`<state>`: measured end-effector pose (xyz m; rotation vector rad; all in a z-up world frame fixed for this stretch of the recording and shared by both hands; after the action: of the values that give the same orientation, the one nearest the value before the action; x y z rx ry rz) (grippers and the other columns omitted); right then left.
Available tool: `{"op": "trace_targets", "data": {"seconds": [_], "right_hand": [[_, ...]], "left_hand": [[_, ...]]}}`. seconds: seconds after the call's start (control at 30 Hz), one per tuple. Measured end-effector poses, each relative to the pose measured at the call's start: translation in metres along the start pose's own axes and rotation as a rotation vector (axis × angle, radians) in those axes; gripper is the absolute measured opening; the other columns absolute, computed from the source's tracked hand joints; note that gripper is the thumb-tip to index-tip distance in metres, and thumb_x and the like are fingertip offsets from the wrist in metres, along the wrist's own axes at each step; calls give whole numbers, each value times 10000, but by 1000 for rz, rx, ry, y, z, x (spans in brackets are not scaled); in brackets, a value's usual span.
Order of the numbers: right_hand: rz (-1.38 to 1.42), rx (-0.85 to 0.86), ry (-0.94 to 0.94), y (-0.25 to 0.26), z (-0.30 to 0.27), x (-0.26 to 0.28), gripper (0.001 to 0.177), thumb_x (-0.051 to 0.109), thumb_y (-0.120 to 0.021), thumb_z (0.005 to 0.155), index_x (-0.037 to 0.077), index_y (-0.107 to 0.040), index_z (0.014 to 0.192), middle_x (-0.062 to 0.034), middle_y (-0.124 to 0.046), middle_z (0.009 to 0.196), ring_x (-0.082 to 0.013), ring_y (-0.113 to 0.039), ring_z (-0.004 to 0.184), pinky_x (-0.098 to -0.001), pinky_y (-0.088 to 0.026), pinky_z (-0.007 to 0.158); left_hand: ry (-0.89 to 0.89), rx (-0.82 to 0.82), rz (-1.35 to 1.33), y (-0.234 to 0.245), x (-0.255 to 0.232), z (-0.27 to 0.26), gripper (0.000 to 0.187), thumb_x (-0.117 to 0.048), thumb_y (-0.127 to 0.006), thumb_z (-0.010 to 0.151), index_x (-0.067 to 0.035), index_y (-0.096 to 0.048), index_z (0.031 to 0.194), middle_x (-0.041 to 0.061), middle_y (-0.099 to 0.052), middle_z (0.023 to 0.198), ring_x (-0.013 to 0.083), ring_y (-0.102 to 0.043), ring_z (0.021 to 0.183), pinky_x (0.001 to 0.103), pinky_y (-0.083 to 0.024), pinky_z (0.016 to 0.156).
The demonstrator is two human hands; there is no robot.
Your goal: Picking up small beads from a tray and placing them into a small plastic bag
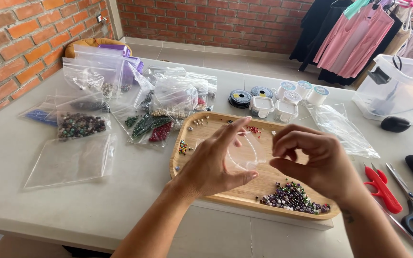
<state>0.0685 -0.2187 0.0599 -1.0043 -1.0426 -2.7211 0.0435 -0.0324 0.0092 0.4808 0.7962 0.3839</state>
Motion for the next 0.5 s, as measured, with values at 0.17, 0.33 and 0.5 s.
{"op": "trace_targets", "data": {"seconds": [0.17, 0.33, 0.5], "right_hand": [[-166, 445, -102, -24, -8, -23, 23, 168, -828, 819, 145, -822, 821, 38, -758, 749, -80, -646, 575, -244, -520, 515], [-234, 617, -97, -46, -16, -44, 88, 234, -805, 873, 159, -781, 833, 23, -722, 731, -147, -669, 587, -298, -509, 548], [-361, 649, -185, -51, -18, -50, 97, 197, -795, 833, 185, -753, 746, 38, -646, 681, -121, -585, 560, -284, -470, 549]], "left_hand": [[34, -106, -16, 8, 7, -1, 946, -412, -803, 776, -148, -330, 1552, 117, -632, 1373, 172, -675, 1056, 330, -551, 727], [49, -132, -18, 11, 6, 0, 930, -382, -804, 777, -170, -331, 1550, 86, -641, 1355, 147, -674, 1030, 314, -550, 731], [26, -125, -26, 8, 8, -1, 937, -390, -799, 778, -159, -331, 1555, 99, -639, 1354, 168, -676, 1040, 342, -544, 818]]}}
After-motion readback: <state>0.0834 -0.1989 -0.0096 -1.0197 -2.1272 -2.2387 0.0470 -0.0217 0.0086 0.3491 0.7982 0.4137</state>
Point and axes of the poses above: each hand's wrist, its own z-axis towards the middle knuckle, its own y-axis out of the back of the hand, x = y × z, the point moved 5 cm from there along z, towards the middle knuckle
